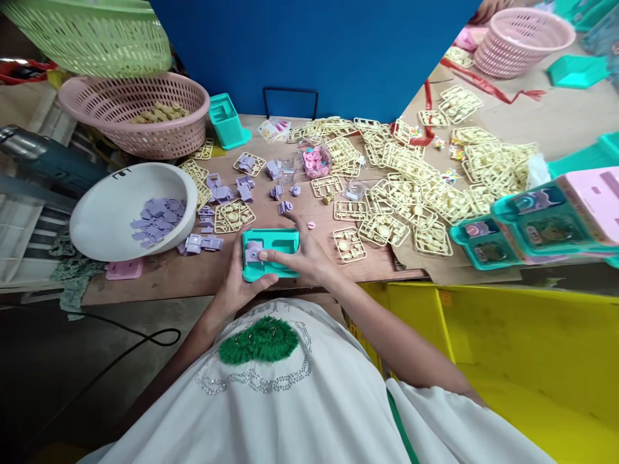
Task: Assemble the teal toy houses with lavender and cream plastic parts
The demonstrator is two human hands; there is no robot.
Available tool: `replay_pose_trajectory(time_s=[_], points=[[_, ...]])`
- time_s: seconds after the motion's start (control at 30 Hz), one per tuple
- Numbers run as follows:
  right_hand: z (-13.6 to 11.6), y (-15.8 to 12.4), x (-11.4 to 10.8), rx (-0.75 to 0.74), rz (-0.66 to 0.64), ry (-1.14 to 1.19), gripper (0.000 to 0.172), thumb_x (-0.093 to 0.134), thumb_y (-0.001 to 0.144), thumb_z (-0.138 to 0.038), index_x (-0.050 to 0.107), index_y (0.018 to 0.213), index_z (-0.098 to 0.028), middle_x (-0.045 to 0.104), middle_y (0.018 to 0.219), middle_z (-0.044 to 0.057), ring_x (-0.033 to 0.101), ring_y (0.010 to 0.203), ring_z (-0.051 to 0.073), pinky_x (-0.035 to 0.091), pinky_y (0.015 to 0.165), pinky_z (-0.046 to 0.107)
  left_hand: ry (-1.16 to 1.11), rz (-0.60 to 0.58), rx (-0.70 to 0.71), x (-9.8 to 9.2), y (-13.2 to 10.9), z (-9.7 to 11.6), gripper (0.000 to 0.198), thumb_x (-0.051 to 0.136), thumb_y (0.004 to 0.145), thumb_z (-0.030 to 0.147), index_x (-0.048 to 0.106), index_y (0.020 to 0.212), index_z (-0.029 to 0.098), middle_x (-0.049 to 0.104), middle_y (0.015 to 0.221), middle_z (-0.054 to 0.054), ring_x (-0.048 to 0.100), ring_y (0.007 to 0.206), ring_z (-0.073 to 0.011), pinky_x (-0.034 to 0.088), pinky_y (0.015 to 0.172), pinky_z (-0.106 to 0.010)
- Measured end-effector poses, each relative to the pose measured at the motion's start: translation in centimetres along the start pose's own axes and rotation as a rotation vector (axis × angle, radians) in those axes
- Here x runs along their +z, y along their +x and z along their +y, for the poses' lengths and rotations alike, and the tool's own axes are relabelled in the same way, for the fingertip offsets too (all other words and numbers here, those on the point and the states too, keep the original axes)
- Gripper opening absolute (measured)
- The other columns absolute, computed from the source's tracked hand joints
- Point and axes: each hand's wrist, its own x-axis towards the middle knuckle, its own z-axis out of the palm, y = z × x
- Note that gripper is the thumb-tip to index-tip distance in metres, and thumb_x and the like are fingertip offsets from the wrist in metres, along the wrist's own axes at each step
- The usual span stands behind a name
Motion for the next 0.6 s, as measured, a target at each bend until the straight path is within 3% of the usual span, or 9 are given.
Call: replay_pose_trajectory(time_s=[0.1,0.17,0.23,0.3,0.37,0.47,0.53,0.57,0.6], points=[[0.0,0.6,-0.1,-0.119,0.092,-0.071,0.096,0.086,0.078,-0.063,0.046,0.155,-0.022,0.066,0.136,0.016,0.067,0.116,0.029,0.059,0.092,0.045,0.210,0.057,0.062,-0.3,0.5,0.1,0.105,0.091,0.071,0.063,0.043,0.155,0.024,0.049,0.160,-0.019,0.047,0.151,-0.0370,0.040,0.125,-0.052],[-0.3,0.8,-0.4,-0.232,0.192,-0.092,0.073,0.079,0.087,-0.056,0.053,0.147,-0.022,0.062,0.143,0.017,0.064,0.124,0.030,0.058,0.094,0.044,0.293,0.076,0.077,-0.4,1.1,0.2,0.107,0.090,0.068,0.070,0.045,0.152,0.021,0.052,0.156,-0.022,0.049,0.150,-0.0406,0.040,0.124,-0.055],[-0.9,0.9,-0.8,-0.346,0.272,-0.102,0.038,0.070,0.094,-0.045,0.065,0.125,-0.023,0.067,0.130,0.013,0.065,0.118,0.027,0.056,0.092,0.042,0.352,0.100,0.078,-0.6,1.6,0.5,0.105,0.089,0.066,0.074,0.050,0.147,0.019,0.059,0.148,-0.023,0.054,0.144,-0.0433,0.041,0.121,-0.057],[-1.6,0.8,-1.2,-0.429,0.307,-0.111,0.012,0.063,0.097,-0.034,0.066,0.098,-0.022,0.070,0.104,0.008,0.066,0.100,0.023,0.055,0.087,0.039,0.396,0.121,0.101,-0.8,2.2,0.8,0.097,0.087,0.066,0.076,0.056,0.139,0.019,0.065,0.136,-0.021,0.059,0.135,-0.0434,0.042,0.118,-0.057],[-2.3,0.6,-1.3,-0.466,0.289,-0.119,0.013,0.058,0.098,-0.026,0.061,0.086,-0.022,0.066,0.087,0.004,0.063,0.084,0.020,0.053,0.082,0.037,0.436,0.120,0.134,-0.9,2.7,1.0,0.088,0.086,0.069,0.077,0.060,0.130,0.019,0.067,0.127,-0.019,0.062,0.128,-0.0420,0.044,0.115,-0.057],[-2.6,0.5,-1.1,-0.492,0.244,-0.134,0.020,0.054,0.102,-0.026,0.059,0.083,-0.022,0.063,0.081,0.003,0.061,0.079,0.019,0.051,0.079,0.036,0.461,0.125,0.137,-0.9,3.4,0.6,0.081,0.085,0.070,0.075,0.062,0.124,0.018,0.068,0.122,-0.018,0.064,0.123,-0.0404,0.048,0.111,-0.056],[-2.3,0.6,-1.0,-0.510,0.219,-0.166,0.022,0.060,0.103,-0.036,0.063,0.087,-0.022,0.066,0.088,0.005,0.064,0.088,0.021,0.053,0.085,0.038,0.413,0.148,0.114,-0.9,3.6,0.0,0.079,0.088,0.069,0.070,0.062,0.125,0.020,0.069,0.123,-0.017,0.065,0.123,-0.0389,0.049,0.111,-0.054],[-2.0,0.7,-1.0,-0.510,0.194,-0.185,0.023,0.067,0.100,-0.044,0.067,0.096,-0.021,0.070,0.100,0.008,0.066,0.098,0.024,0.055,0.092,0.041,0.372,0.164,0.103,-0.8,3.6,-0.4,0.079,0.089,0.069,0.066,0.061,0.127,0.021,0.069,0.124,-0.016,0.066,0.123,-0.0380,0.049,0.111,-0.053],[-1.7,0.8,-1.2,-0.499,0.156,-0.201,0.035,0.075,0.094,-0.052,0.069,0.110,-0.021,0.071,0.115,0.011,0.067,0.112,0.028,0.055,0.099,0.045,0.328,0.178,0.095,-0.8,3.5,-0.8,0.079,0.090,0.068,0.063,0.061,0.129,0.021,0.070,0.126,-0.016,0.067,0.124,-0.0374,0.050,0.111,-0.053]])
